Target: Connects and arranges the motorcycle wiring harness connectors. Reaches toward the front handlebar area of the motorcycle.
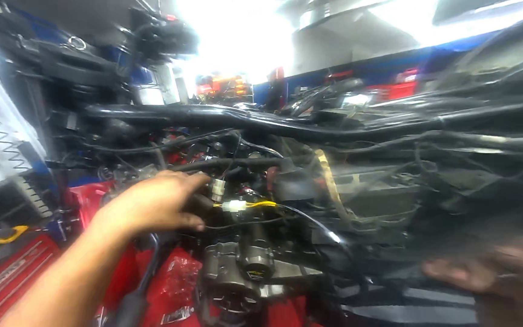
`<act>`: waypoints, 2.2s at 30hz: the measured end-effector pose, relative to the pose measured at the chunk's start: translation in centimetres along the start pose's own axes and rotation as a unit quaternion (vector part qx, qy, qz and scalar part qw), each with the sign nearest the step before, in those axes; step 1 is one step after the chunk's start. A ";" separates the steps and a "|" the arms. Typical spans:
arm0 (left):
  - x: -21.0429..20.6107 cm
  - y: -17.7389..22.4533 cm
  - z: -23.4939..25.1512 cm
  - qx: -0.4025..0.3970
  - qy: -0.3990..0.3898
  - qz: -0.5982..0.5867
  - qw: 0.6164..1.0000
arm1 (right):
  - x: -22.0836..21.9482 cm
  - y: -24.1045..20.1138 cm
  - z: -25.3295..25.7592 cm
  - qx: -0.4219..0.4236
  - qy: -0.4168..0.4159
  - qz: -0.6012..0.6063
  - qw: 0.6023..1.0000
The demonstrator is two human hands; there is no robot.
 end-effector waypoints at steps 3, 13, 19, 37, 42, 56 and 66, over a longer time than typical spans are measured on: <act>-0.5 0.4 -1.0 -0.053 0.054 0.124 0.989 | -1.0 1.0 0.3 -0.011 -0.005 -0.040 0.999; 1.1 -0.8 -1.6 -0.030 0.057 0.014 0.998 | -4.3 4.6 0.7 -0.095 0.005 -0.163 0.982; 6.8 10.8 3.2 -0.249 0.281 0.067 0.924 | -5.3 6.2 0.0 -0.069 0.056 -0.166 0.982; 8.2 8.6 7.2 -0.309 0.327 0.042 0.892 | -7.9 4.1 5.1 0.000 0.027 -0.193 0.981; 6.8 5.6 8.3 -0.240 0.346 0.117 0.900 | -8.9 5.0 6.0 0.036 0.008 -0.273 0.961; 6.9 7.8 6.1 -0.268 0.359 0.018 0.894 | -10.2 5.9 7.7 0.038 -0.009 -0.412 0.911; 6.5 8.9 8.3 -0.285 0.243 -0.089 0.923 | -8.6 6.6 10.8 -0.056 0.026 -0.336 0.940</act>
Point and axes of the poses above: each hand's wrist, its own z-axis towards the middle knuckle, its own x-axis out of the back of the hand, y = z × x, the point moved 9 cm from there along z, towards the middle knuckle, and after that the axes turned 1 degree about x, right-handed, at the moved point
